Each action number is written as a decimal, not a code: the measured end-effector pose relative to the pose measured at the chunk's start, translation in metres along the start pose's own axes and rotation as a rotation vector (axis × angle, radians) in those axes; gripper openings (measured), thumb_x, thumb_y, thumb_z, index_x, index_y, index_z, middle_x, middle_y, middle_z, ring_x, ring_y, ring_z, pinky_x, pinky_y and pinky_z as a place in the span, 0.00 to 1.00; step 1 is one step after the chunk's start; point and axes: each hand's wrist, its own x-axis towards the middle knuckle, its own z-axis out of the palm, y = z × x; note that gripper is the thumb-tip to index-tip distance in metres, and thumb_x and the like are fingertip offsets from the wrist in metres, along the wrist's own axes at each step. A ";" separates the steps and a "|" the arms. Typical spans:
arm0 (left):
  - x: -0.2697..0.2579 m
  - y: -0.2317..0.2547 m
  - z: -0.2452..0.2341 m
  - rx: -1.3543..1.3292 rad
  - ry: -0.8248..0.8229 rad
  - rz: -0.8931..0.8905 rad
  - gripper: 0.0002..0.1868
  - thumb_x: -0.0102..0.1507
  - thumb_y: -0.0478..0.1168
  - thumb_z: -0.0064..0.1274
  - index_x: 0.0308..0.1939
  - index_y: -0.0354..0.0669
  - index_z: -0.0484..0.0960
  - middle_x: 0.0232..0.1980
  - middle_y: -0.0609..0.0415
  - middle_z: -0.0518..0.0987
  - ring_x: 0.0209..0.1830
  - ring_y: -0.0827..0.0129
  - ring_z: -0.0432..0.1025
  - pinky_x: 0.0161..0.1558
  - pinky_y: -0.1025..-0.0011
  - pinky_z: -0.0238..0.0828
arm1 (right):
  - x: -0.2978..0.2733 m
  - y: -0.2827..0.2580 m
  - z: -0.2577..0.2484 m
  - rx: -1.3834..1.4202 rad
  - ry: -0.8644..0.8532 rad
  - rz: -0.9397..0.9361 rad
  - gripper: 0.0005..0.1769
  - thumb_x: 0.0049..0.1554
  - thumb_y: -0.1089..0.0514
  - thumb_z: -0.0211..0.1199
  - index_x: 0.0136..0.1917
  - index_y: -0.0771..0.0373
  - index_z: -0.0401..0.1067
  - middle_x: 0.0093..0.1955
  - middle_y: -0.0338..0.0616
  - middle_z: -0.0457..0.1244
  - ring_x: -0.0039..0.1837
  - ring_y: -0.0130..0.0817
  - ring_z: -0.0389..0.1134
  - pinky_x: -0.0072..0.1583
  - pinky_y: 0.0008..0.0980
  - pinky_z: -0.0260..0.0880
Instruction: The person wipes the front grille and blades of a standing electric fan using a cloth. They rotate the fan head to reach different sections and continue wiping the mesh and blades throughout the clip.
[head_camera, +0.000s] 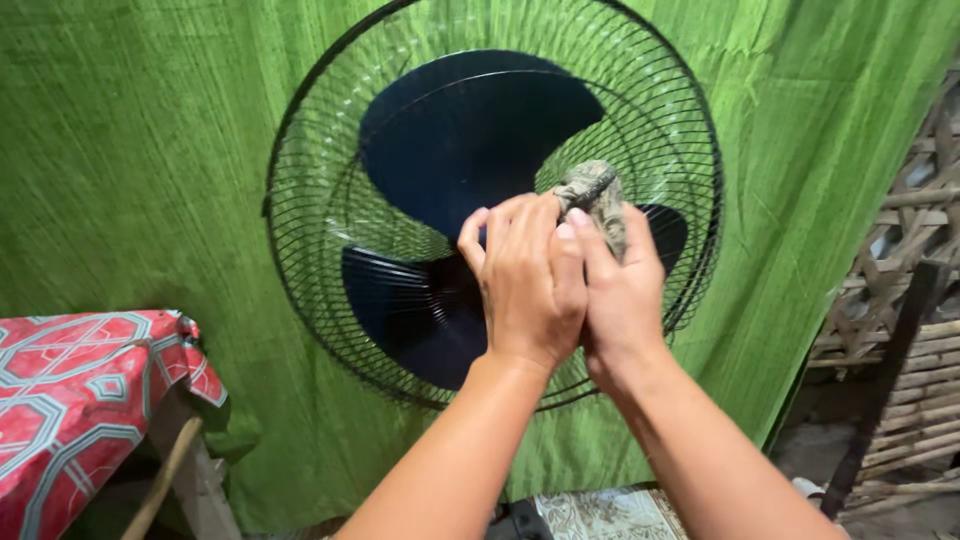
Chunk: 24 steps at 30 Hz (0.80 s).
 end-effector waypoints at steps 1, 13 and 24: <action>0.004 0.002 0.003 0.038 -0.007 0.011 0.16 0.68 0.44 0.43 0.53 0.40 0.78 0.56 0.52 0.77 0.66 0.57 0.69 0.75 0.48 0.45 | 0.006 -0.001 -0.007 -0.001 0.040 0.005 0.14 0.58 0.60 0.65 0.57 0.62 0.70 0.49 0.38 0.66 0.48 0.25 0.67 0.49 0.30 0.69; 0.091 0.002 0.050 0.364 0.129 0.174 0.22 0.61 0.46 0.55 0.59 0.53 0.78 0.75 0.47 0.64 0.80 0.52 0.49 0.77 0.34 0.26 | 0.110 -0.018 -0.090 -0.555 0.320 -0.616 0.20 0.62 0.60 0.67 0.65 0.63 0.67 0.58 0.41 0.67 0.60 0.31 0.70 0.65 0.31 0.71; 0.086 -0.043 0.049 0.536 0.027 0.210 0.23 0.67 0.51 0.52 0.66 0.57 0.72 0.80 0.48 0.56 0.84 0.53 0.42 0.78 0.33 0.26 | 0.135 0.013 -0.062 -0.972 0.212 -0.577 0.35 0.57 0.49 0.71 0.74 0.53 0.63 0.66 0.54 0.59 0.67 0.56 0.61 0.69 0.49 0.56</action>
